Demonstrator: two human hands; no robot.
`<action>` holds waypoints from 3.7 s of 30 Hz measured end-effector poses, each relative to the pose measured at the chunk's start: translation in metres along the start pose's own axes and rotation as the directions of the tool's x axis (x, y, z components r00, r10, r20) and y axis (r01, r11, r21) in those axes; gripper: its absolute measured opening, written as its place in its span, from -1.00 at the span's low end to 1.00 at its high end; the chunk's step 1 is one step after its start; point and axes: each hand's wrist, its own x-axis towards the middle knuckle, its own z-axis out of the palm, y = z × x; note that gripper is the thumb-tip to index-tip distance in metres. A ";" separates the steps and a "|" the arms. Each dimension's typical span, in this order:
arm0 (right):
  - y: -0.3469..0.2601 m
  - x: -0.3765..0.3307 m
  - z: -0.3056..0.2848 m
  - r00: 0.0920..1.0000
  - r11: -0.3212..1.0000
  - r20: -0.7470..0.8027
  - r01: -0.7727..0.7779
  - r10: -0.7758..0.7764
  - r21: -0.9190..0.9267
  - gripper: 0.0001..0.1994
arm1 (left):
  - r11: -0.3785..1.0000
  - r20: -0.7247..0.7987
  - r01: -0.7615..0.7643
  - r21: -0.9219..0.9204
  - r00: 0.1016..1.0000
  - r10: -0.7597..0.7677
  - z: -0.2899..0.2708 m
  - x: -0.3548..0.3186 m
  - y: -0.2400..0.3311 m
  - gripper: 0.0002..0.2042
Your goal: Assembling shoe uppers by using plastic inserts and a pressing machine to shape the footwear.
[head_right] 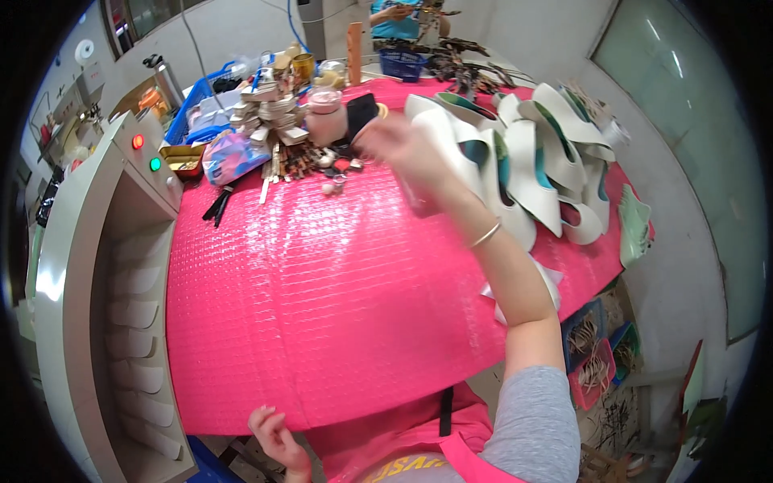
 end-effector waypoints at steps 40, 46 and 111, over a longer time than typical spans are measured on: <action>0.084 0.031 -0.102 0.923 0.864 -0.167 0.245 -0.347 -0.440 -0.74 | 0.673 0.735 -0.685 0.280 0.603 0.308 0.115 0.187 0.110 -0.92; 0.033 -0.127 0.001 0.856 0.992 0.517 0.079 -0.020 -0.093 -0.50 | 0.994 0.614 -0.108 0.005 0.785 0.082 0.071 0.135 0.103 -0.86; 0.083 -0.338 -0.338 0.852 0.463 -0.520 0.483 -0.055 0.743 -0.88 | 0.825 0.945 0.565 0.012 0.264 -0.194 0.291 0.034 0.133 -0.86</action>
